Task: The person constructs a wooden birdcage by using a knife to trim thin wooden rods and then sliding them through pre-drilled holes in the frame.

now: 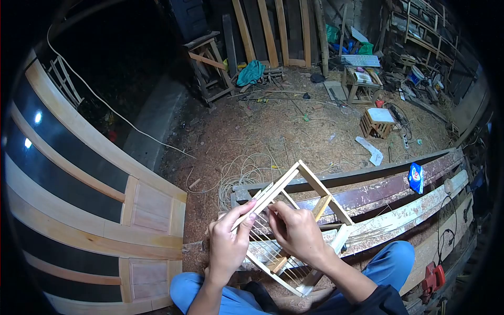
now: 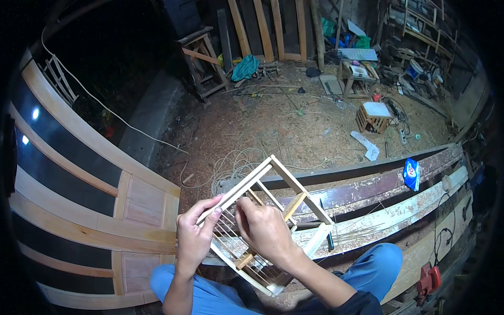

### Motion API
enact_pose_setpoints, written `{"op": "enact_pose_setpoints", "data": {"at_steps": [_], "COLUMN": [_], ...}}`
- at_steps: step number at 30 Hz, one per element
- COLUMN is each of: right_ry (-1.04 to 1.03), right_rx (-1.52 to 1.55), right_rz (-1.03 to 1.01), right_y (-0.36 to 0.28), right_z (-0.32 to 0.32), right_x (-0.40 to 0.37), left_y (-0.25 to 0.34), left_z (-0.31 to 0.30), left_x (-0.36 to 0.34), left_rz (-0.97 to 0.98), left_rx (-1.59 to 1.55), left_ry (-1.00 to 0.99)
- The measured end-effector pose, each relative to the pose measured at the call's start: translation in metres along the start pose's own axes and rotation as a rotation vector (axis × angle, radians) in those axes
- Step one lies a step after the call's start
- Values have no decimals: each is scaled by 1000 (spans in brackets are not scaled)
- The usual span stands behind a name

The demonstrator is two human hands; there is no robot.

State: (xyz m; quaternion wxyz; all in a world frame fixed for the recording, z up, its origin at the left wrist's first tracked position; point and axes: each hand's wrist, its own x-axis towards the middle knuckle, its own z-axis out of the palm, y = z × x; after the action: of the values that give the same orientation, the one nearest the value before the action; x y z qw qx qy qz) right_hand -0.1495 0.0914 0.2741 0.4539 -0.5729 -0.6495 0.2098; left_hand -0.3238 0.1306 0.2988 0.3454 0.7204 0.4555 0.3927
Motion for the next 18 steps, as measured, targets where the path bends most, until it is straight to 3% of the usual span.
{"op": "enact_pose_setpoints", "data": {"at_steps": [8,18], "right_ry": [-16,-34], "right_rx": [15,-31], "right_rz": [-8,197], "right_y": [1,-6], "right_z": [3,-2], "right_x": [0,5], "left_y": [-6,-1], "left_z": [-1,-6], "left_x": [0,5], "left_rz": [21,24], "left_rx": [-12,39], "left_ry": [14,-81]}}
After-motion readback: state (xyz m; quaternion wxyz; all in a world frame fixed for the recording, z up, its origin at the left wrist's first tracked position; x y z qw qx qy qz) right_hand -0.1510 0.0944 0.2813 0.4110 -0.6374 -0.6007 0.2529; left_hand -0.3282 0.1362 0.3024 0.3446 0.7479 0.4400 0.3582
